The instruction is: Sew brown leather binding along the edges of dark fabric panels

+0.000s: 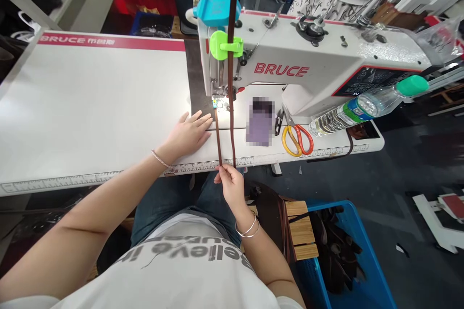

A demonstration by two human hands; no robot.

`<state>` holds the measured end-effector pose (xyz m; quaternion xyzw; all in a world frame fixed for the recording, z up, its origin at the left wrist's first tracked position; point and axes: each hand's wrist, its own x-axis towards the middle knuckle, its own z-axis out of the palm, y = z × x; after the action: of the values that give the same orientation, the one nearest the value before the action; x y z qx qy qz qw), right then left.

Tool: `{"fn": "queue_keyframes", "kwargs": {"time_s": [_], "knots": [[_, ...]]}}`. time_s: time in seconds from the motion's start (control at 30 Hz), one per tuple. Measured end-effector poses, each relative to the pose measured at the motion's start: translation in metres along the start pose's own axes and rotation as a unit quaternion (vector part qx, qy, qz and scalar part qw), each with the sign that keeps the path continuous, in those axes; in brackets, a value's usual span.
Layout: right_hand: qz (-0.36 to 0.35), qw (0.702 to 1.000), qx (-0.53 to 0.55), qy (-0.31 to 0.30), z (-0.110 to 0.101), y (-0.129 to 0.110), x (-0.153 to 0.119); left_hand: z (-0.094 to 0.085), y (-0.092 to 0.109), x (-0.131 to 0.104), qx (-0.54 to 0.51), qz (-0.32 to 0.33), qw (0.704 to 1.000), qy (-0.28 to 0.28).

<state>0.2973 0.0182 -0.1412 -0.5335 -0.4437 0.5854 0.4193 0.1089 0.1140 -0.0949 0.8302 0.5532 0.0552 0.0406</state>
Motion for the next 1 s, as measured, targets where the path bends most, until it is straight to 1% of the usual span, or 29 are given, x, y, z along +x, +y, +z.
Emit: {"fn": "queue_keyframes", "kwargs": {"time_s": [0.37, 0.43, 0.5, 0.53, 0.57, 0.63, 0.67, 0.7, 0.77, 0.83, 0.87, 1.0], "knots": [[-0.009, 1.000, -0.022, 0.001, -0.001, 0.001, 0.001, -0.003, -0.011, 0.016, -0.001, 0.001, 1.000, -0.008], [-0.018, 0.998, -0.053, 0.003, -0.004, 0.001, 0.000, -0.003, -0.013, 0.018, -0.001, 0.003, 1.000, -0.006], [-0.056, 0.989, -0.138, 0.014, -0.008, -0.001, -0.004, -0.001, -0.015, 0.020, 0.001, 0.008, 1.000, 0.002], [-0.093, 0.975, -0.199, 0.031, -0.009, -0.002, -0.008, 0.000, -0.015, 0.020, 0.003, 0.012, 1.000, 0.009], [-0.139, 0.953, -0.263, 0.054, -0.010, -0.005, -0.011, 0.002, -0.016, 0.021, 0.006, 0.018, 1.000, 0.018], [-0.244, 0.896, -0.358, 0.092, -0.010, -0.011, -0.017, 0.005, -0.017, 0.022, 0.008, 0.034, 0.999, 0.036], [-0.293, 0.872, -0.379, 0.099, -0.008, -0.014, -0.018, 0.006, -0.018, 0.023, 0.008, 0.041, 0.998, 0.042], [-0.334, 0.854, -0.387, 0.094, -0.005, -0.018, -0.018, 0.007, -0.018, 0.023, 0.008, 0.048, 0.998, 0.047], [-0.391, 0.833, -0.387, 0.056, 0.003, -0.025, -0.009, 0.008, -0.020, 0.024, 0.007, 0.054, 0.997, 0.048], [-0.414, 0.816, -0.404, 0.019, 0.011, -0.031, 0.009, 0.007, -0.020, 0.024, 0.008, 0.054, 0.997, 0.047], [-0.411, 0.808, -0.422, 0.007, 0.014, -0.033, 0.020, 0.006, -0.021, 0.024, 0.007, 0.054, 0.997, 0.047], [-0.354, 0.787, -0.504, -0.003, 0.020, -0.035, 0.060, 0.004, -0.021, 0.023, 0.005, 0.055, 0.998, 0.037]]}}
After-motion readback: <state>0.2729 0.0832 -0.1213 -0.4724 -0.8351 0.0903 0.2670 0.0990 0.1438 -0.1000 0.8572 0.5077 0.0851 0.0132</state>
